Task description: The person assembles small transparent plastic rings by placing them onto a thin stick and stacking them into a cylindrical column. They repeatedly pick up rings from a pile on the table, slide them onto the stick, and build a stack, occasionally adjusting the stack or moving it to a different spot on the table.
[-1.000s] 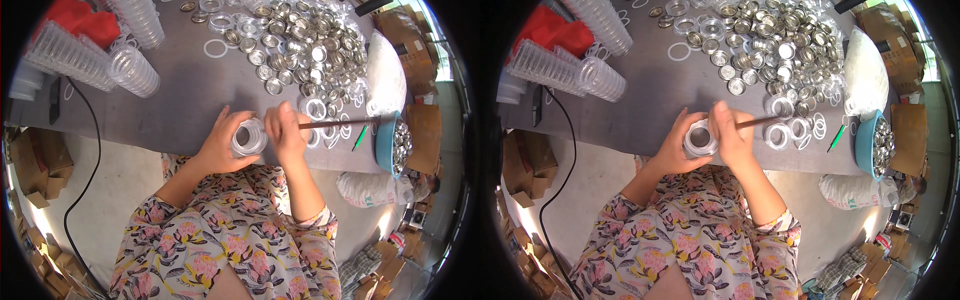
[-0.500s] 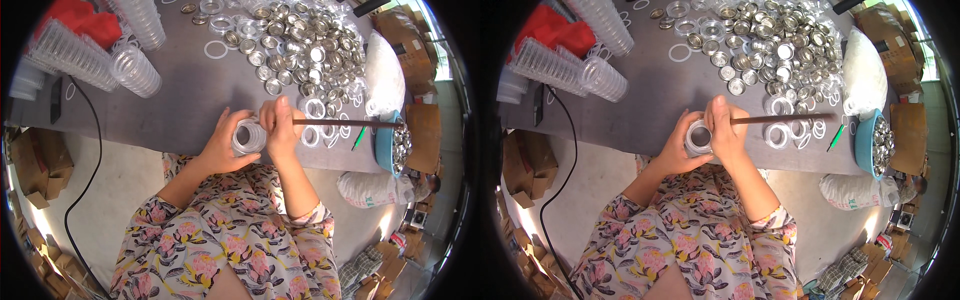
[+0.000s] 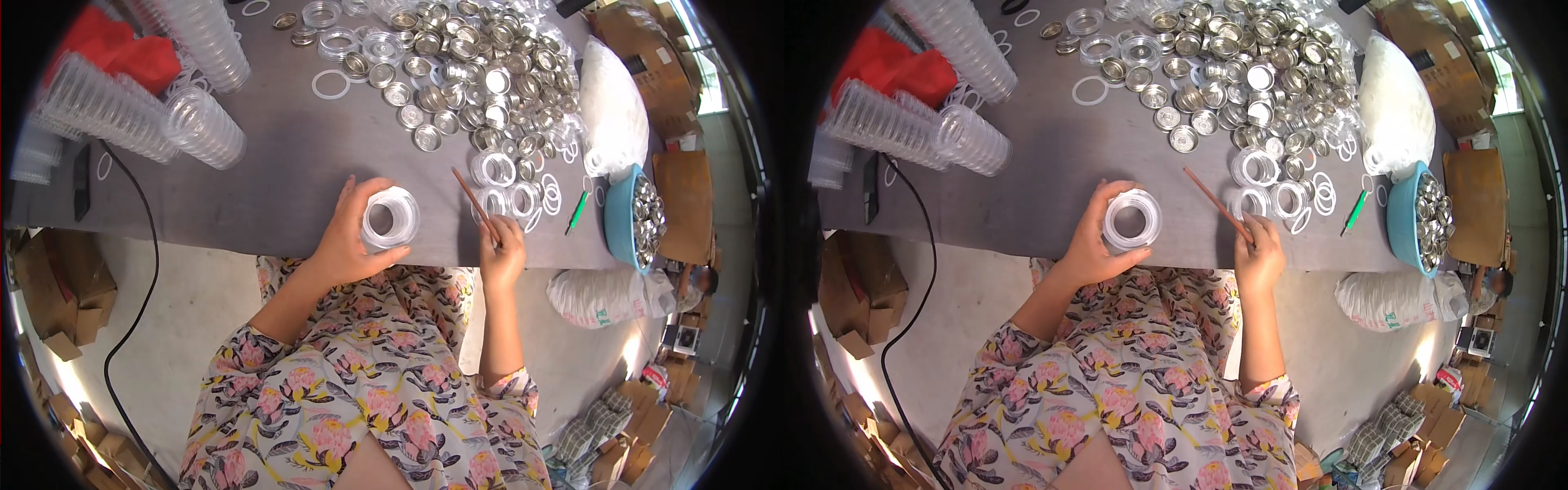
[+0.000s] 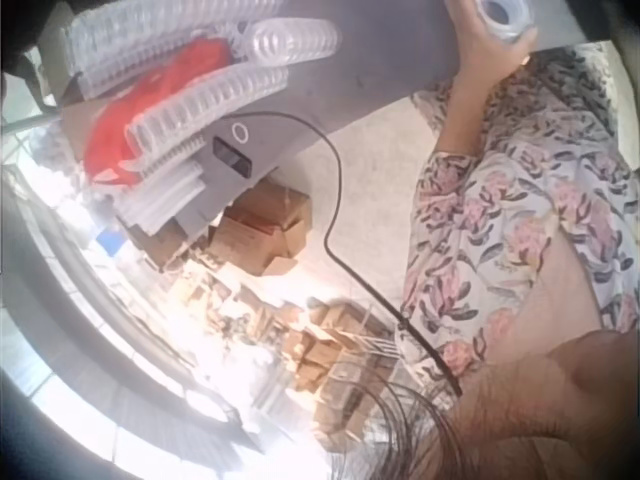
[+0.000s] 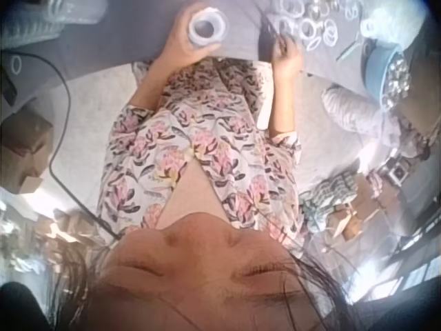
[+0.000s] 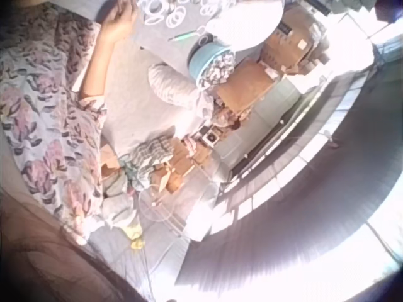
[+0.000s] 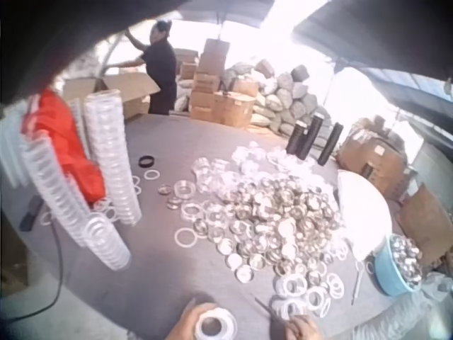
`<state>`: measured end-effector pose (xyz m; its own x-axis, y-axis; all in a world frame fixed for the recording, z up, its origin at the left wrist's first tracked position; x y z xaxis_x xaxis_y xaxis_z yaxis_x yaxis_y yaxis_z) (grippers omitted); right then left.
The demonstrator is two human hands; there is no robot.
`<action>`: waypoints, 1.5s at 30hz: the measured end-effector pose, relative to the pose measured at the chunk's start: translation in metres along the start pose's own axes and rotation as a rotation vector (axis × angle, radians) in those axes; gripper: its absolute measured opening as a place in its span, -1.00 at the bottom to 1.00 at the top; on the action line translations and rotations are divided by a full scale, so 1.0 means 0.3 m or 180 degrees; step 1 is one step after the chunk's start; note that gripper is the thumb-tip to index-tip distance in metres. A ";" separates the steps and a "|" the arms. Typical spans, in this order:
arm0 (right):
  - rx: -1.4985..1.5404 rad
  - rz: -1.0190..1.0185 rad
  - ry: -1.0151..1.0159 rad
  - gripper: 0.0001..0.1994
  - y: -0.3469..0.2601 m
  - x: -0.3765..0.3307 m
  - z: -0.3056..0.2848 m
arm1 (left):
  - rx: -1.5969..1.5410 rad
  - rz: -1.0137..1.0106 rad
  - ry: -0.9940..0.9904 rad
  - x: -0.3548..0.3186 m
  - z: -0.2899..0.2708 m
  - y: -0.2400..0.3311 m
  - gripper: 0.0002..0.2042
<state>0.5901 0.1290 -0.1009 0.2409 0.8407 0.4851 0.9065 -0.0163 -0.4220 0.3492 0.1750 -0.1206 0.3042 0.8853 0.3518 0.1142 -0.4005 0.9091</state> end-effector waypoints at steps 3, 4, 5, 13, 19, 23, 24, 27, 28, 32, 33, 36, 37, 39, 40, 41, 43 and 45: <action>0.1348 0.0151 -0.0493 -0.79 -0.201 0.040 -0.057 | 0.0085 -0.0038 -0.0051 -0.001 -0.007 0.000 -0.17; 0.1370 -0.0923 -0.0313 -0.75 -0.264 0.054 -0.063 | 0.0117 -0.0022 -0.0080 0.003 -0.013 0.006 -0.15; 0.1412 -0.1099 -0.0624 -0.74 -0.298 0.055 -0.050 | 0.0135 -0.0001 -0.0110 0.010 -0.016 0.016 -0.12; 0.2185 -0.0884 -0.1290 -0.84 -0.364 0.083 -0.021 | -0.0770 -0.0417 -0.0202 0.054 -0.067 0.049 -0.08; 0.5863 0.1392 -0.0387 -0.46 -0.310 0.145 -0.051 | 0.0285 0.0408 -0.0498 0.072 -0.051 0.093 -0.11; 0.5545 0.1948 -0.0940 -0.42 -0.391 0.112 0.043 | -0.0461 -0.0024 -0.0299 0.053 -0.023 0.048 -0.12; 0.5569 0.1923 -0.1025 -0.42 -0.405 0.109 0.057 | -0.0559 -0.0083 -0.0263 0.047 -0.017 0.041 -0.12; 0.5659 0.1831 -0.1158 -0.42 -0.450 0.110 0.101 | -0.0712 -0.0152 -0.0123 0.036 -0.006 0.027 -0.12; 0.5702 0.1782 -0.1121 -0.43 -0.472 0.123 0.122 | -0.0666 -0.0094 -0.0055 0.034 -0.006 0.027 -0.12; 0.5203 0.0814 -0.0749 -0.44 -0.510 0.215 0.124 | -0.0719 -0.0113 0.0029 0.033 -0.005 0.021 -0.11; 0.4892 0.0482 -0.0635 -0.44 -0.510 0.230 0.105 | -0.0685 -0.0144 -0.0041 0.029 -0.004 0.021 -0.10; 0.4536 0.0780 -0.1258 -0.45 -0.458 0.207 0.054 | -0.0647 -0.0193 -0.0169 0.022 -0.002 0.027 -0.06; 0.4424 0.0939 -0.1499 -0.45 -0.454 0.189 0.043 | -0.0660 -0.0186 -0.0175 0.021 0.002 0.029 -0.07; 0.4541 0.1145 -0.1388 -0.45 -0.466 0.164 0.037 | -0.0575 -0.0120 -0.0153 0.020 0.007 0.030 -0.07; 0.4799 0.1467 -0.1439 -0.45 -0.463 0.147 0.059 | -0.0470 -0.0059 -0.0095 0.019 0.004 0.030 -0.08; 0.5057 0.1807 -0.1472 -0.45 -0.468 0.127 0.080 | -0.0362 -0.0003 -0.0054 0.017 0.003 0.030 -0.08; 0.5068 0.1706 -0.1281 -0.43 -0.521 0.140 0.120 | -0.0481 -0.0048 0.0078 0.013 0.004 0.026 -0.10; 0.5038 0.1326 -0.1020 -0.43 -0.543 0.172 0.145 | -0.0577 -0.0090 0.0163 0.011 0.006 0.021 -0.11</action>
<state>0.4398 0.1986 -0.0405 0.1021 0.9926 0.0662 -0.4683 0.1067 -0.8771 0.3526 0.1749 -0.1142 0.2544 0.9083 0.3322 -0.0515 -0.3302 0.9425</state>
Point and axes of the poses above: each hand's wrist, its own x-axis towards the middle knuckle, its own z-axis out of the palm, y = z × x, the point moved 5 cm from there along x, towards the middle knuckle, and after that the axes turned 5 degrees about y, right-handed, at the moved point
